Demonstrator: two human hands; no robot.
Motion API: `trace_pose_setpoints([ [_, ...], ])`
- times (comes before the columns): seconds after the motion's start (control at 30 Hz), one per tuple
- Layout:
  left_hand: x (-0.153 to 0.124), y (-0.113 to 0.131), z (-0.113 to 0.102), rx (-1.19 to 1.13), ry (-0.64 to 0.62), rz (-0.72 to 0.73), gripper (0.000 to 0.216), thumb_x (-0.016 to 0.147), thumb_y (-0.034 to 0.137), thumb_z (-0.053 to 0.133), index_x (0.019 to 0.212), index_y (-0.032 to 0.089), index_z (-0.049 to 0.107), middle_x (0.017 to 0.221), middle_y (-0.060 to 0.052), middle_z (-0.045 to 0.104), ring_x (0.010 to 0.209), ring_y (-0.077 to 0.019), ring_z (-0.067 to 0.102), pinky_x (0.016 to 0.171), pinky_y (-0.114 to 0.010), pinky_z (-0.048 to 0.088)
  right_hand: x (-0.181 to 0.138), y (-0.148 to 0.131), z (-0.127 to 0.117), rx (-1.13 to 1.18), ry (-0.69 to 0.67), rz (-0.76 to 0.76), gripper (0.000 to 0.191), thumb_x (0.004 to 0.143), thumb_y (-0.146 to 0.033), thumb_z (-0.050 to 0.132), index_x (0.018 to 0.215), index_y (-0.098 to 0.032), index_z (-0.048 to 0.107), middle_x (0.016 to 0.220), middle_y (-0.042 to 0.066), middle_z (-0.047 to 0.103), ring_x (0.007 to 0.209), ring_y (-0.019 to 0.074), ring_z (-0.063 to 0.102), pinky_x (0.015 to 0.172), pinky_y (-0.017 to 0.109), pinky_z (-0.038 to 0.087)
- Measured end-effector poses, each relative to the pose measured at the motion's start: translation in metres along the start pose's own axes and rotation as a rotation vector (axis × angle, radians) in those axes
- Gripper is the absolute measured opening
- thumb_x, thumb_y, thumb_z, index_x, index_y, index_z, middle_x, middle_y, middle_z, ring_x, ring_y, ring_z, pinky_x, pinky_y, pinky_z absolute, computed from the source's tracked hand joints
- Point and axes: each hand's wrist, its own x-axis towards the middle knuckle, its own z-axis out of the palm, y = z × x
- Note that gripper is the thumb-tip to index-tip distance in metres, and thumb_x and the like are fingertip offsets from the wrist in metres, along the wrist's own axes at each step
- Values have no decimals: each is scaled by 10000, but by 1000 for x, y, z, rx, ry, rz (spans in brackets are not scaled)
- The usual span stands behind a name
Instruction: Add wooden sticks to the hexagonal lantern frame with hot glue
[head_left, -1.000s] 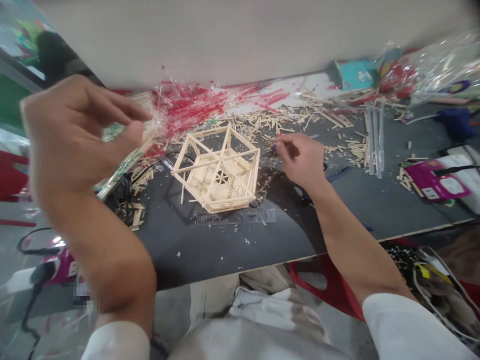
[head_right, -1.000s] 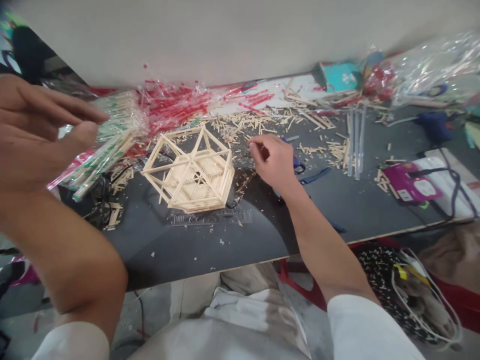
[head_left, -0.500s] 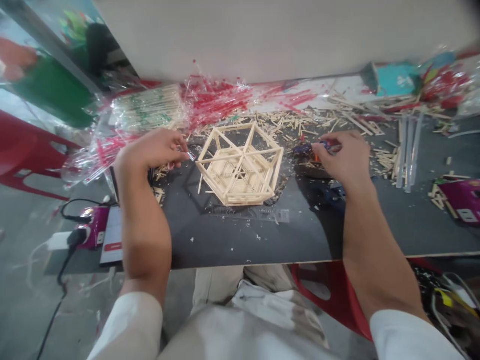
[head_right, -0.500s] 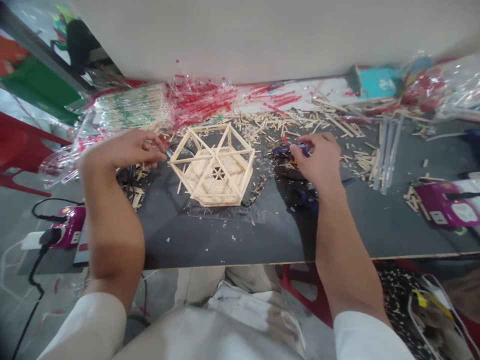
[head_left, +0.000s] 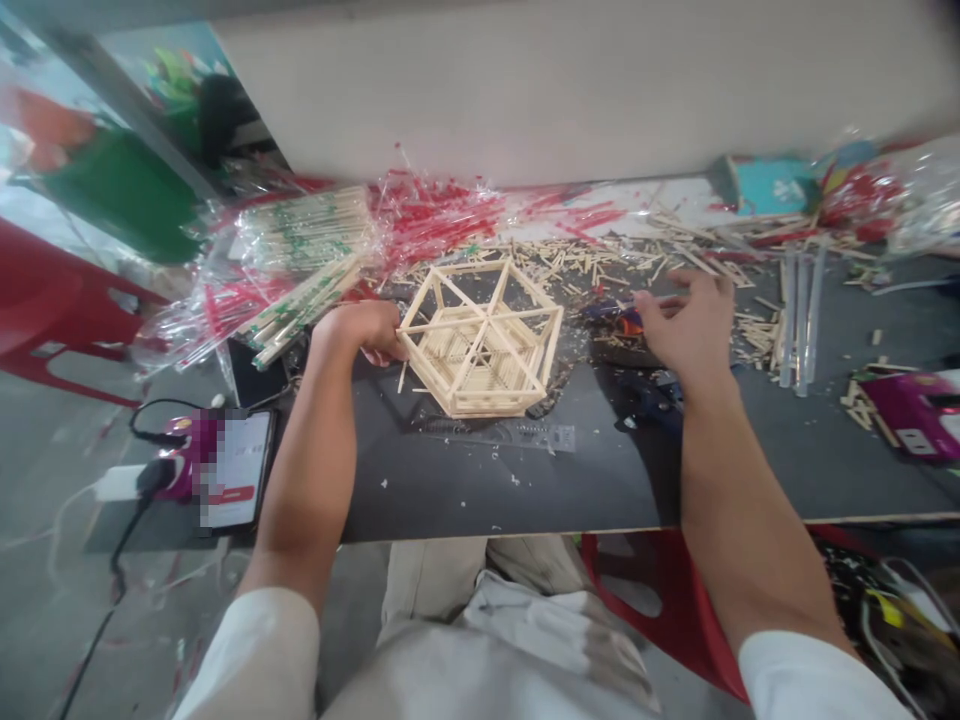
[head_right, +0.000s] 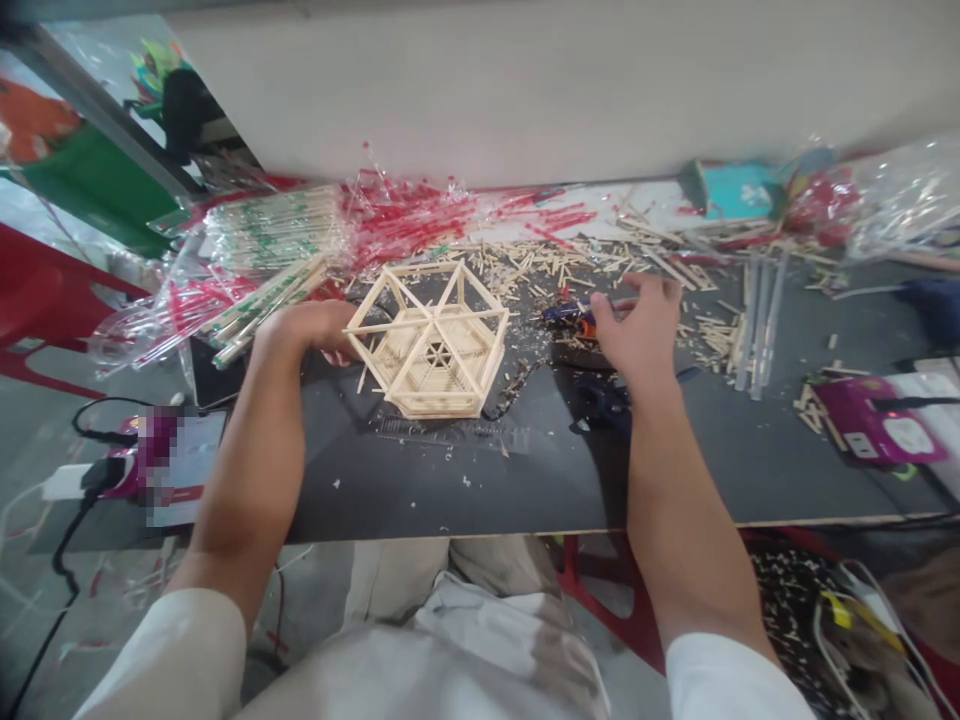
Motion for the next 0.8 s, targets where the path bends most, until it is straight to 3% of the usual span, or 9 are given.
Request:
trace_pose_setpoints([
  [0.13,4,1,3,-25,-19,-48,143,661,266,771,651,173,664,668,-58,728,747,-245,768,701,-270,594,-1,-1,-1,-31,6,-26,466,853,-272,717,1294,-140,651,1445,237,522,791,167,686,924,381,589],
  [0.3,3,8,4,20,-1,-71,159,661,301,758,600,181,672,665,-77,734,761,-279,771,710,-303,599,-3,-1,-5,-156,23,-89,605,843,-261,700,1407,-159,506,1380,209,561,1105,255,642,979,401,550],
  [0.47,-2,14,1,195,105,-25,191,696,221,688,523,175,623,659,-94,719,730,-281,752,692,-316,579,-4,-2,-6,-250,-168,-25,590,900,-389,677,1414,-134,537,1352,234,595,1351,307,509,1194,425,379],
  [0.67,-2,11,0,135,86,-48,52,680,206,710,661,162,689,741,-98,762,760,-256,764,680,-277,585,-4,0,-7,-234,-214,17,609,919,-437,663,1426,-114,567,1344,235,596,1286,303,535,1177,415,386],
  [0.8,-2,8,0,121,76,-65,37,661,194,706,646,164,690,731,-90,766,778,-243,771,683,-248,580,-2,4,-10,-237,-302,70,733,893,-522,707,1466,-99,537,1283,234,643,1322,336,534,1145,441,409],
])
